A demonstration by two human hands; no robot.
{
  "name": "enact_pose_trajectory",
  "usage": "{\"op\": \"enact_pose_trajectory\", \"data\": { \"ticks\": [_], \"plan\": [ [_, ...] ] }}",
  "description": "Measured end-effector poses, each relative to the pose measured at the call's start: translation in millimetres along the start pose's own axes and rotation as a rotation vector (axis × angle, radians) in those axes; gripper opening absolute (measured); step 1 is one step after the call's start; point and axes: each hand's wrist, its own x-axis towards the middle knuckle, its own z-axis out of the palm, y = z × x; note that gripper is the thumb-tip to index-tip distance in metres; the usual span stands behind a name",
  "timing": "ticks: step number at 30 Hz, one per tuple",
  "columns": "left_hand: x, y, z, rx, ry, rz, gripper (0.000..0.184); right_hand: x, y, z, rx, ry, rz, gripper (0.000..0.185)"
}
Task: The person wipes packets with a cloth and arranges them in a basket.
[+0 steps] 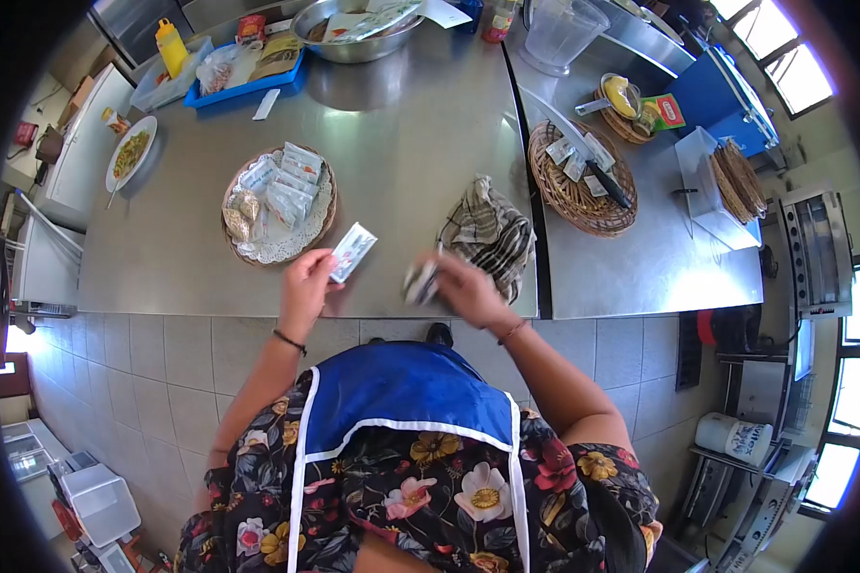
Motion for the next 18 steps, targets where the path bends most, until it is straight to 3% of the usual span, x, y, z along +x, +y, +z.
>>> {"op": "enact_pose_trajectory", "data": {
  "ticks": [2, 4, 7, 8, 11, 18],
  "plan": [
    [7, -5, 15, -0.037, -0.092, -0.100, 0.024, 4, 11, -26, 0.637, 0.166, 0.160, 0.052],
    [13, -12, 24, -0.063, -0.167, -0.157, 0.025, 8, 16, -44, 0.668, 0.275, 0.277, 0.045],
    [4, 6, 21, 0.595, -0.110, 0.224, 0.023, 11, 3, -49, 0.703, 0.259, 0.327, 0.036],
    [1, 5, 17, 0.683, -0.083, 0.357, 0.024, 13, -6, -44, 0.713, 0.251, 0.329, 0.033],
    [-2, -2, -2, 0.857, -0.065, 0.675, 0.026, 22, -16, -20, 0.056, 0.286, 0.104, 0.028],
    [-5, -23, -12, 0.917, -0.163, 0.841, 0.032, 58, -36, 50, -0.420, 0.274, -0.221, 0.031]
  ]
}}
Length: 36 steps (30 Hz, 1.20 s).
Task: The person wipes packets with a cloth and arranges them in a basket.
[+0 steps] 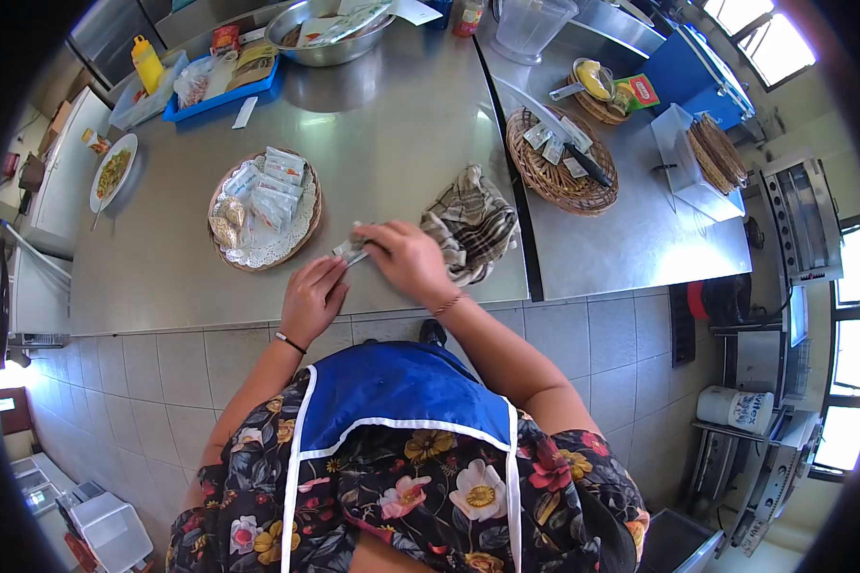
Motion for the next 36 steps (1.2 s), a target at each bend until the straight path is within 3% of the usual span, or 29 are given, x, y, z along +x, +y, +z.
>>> {"op": "enact_pose_trajectory", "data": {
  "ticks": [4, 7, 12, 15, 20, 24, 28, 31, 32, 33, 36],
  "plan": [
    [-2, -1, 2, 0.027, -0.042, -0.021, 0.035, -2, -6, 47, -0.295, 0.002, -0.214, 0.029],
    [0, 3, 0, 0.029, -0.038, -0.032, 0.036, -3, 2, 45, -0.305, -0.038, -0.143, 0.030],
    [1, 2, 0, 0.045, -0.051, -0.021, 0.036, 4, 21, 31, -0.289, 0.153, 0.006, 0.026],
    [0, 2, 1, 0.040, -0.050, -0.024, 0.036, 10, 25, 21, -0.211, 0.146, 0.122, 0.029],
    [-1, 1, 1, 0.036, -0.072, -0.038, 0.036, -2, -10, 50, -0.275, 0.005, -0.156, 0.032],
    [0, -1, 1, 0.039, -0.053, -0.018, 0.037, 2, 17, 34, -0.326, 0.095, -0.093, 0.031],
    [1, -1, 1, 0.042, -0.047, -0.010, 0.037, 7, 38, 13, -0.191, 0.155, 0.222, 0.028],
    [1, 1, 1, 0.043, -0.053, -0.029, 0.036, 3, 14, 23, -0.195, 0.236, -0.011, 0.028],
    [0, 0, 2, 0.048, -0.058, -0.029, 0.036, -1, 2, 28, -0.236, 0.169, -0.099, 0.028],
    [0, 0, 2, 0.054, -0.064, -0.028, 0.035, -5, -12, 31, -0.246, 0.041, -0.105, 0.025],
    [1, 0, 2, 0.048, -0.057, -0.025, 0.035, -14, 3, 38, -0.260, 0.070, -0.101, 0.025]
  ]
}}
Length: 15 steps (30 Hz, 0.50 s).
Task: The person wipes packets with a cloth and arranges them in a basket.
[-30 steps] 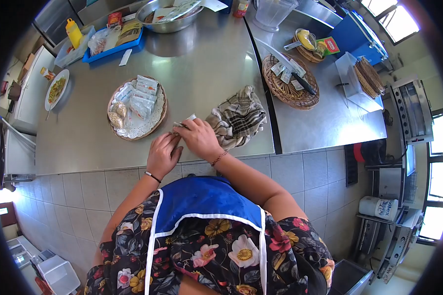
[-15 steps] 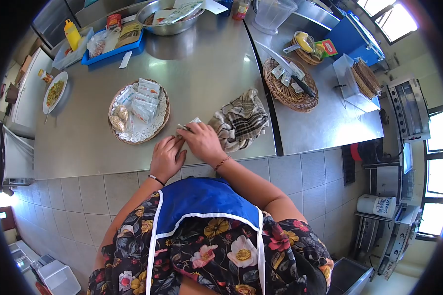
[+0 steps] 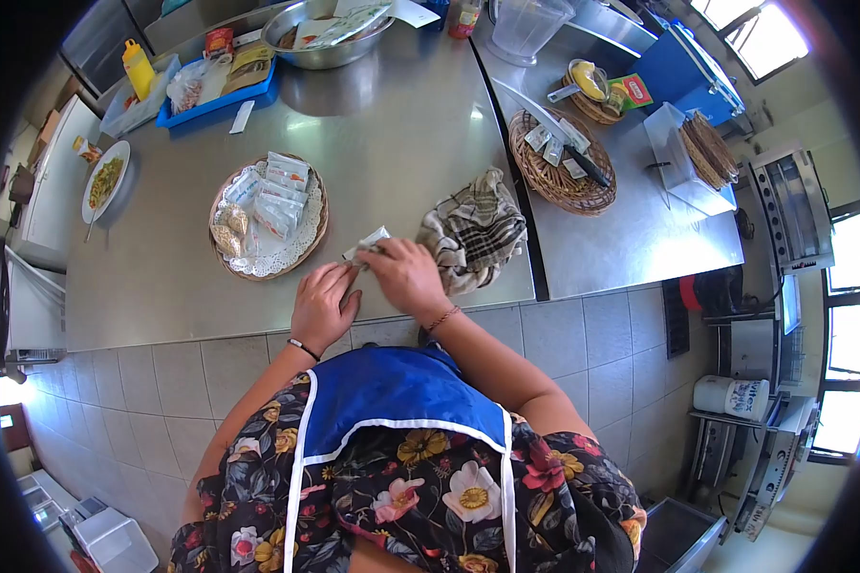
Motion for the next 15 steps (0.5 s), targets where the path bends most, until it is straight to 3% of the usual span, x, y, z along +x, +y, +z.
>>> {"op": "enact_pose_trajectory", "data": {
  "ticks": [5, 6, 10, 15],
  "plan": [
    [-2, -1, 1, 0.005, 0.008, 0.018, 0.036, 2, 40, -14, 0.022, 0.092, 0.293, 0.023],
    [-2, -1, 1, 0.017, -0.006, 0.017, 0.037, 4, 37, -14, -0.004, 0.149, 0.242, 0.024],
    [-1, 1, -1, 0.029, -0.060, -0.021, 0.038, 4, -10, -3, 0.020, -0.025, -0.047, 0.027],
    [-1, -1, 1, 0.032, -0.010, 0.006, 0.037, 1, 20, -6, 0.003, -0.007, 0.055, 0.024]
  ]
}}
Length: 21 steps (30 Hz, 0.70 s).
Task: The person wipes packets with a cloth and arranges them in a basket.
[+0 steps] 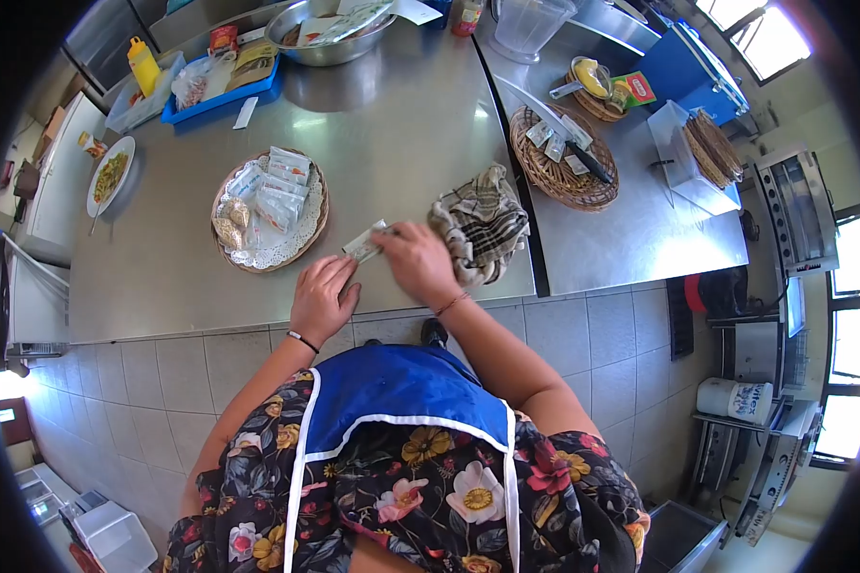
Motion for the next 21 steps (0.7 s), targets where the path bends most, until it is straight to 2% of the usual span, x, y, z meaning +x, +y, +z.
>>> {"op": "enact_pose_trajectory", "data": {
  "ticks": [3, 6, 8, 10, 13, 16, 19, 20, 21],
  "plan": [
    [0, 1, 1, -0.003, 0.022, 0.011, 0.036, 5, 24, -13, -0.003, 0.051, 0.185, 0.024],
    [0, 1, 1, -0.020, 0.025, 0.000, 0.035, 12, 2, -12, 0.061, 0.106, 0.022, 0.024],
    [-1, 2, 2, -0.018, 0.011, -0.016, 0.035, 14, -25, -6, 0.039, -0.003, -0.139, 0.025],
    [-1, 1, 1, 0.009, -0.014, -0.030, 0.035, 10, -27, 13, 0.033, -0.057, -0.157, 0.027],
    [1, 6, -3, -0.006, 0.018, -0.028, 0.034, 14, 0, 6, -0.023, -0.016, -0.099, 0.026],
    [1, 5, -1, 0.001, 0.048, -0.009, 0.032, 22, 37, -7, 0.067, 0.075, 0.080, 0.023],
    [2, 7, -3, -0.003, 0.045, -0.027, 0.031, 24, 32, -14, 0.117, 0.046, 0.032, 0.023],
    [3, 6, -3, -0.009, 0.046, -0.040, 0.029, 20, 23, -7, 0.164, 0.068, -0.070, 0.023],
    [2, 6, -2, -0.016, 0.043, -0.057, 0.028, 18, 7, -5, 0.174, -0.005, -0.166, 0.023]
  ]
}}
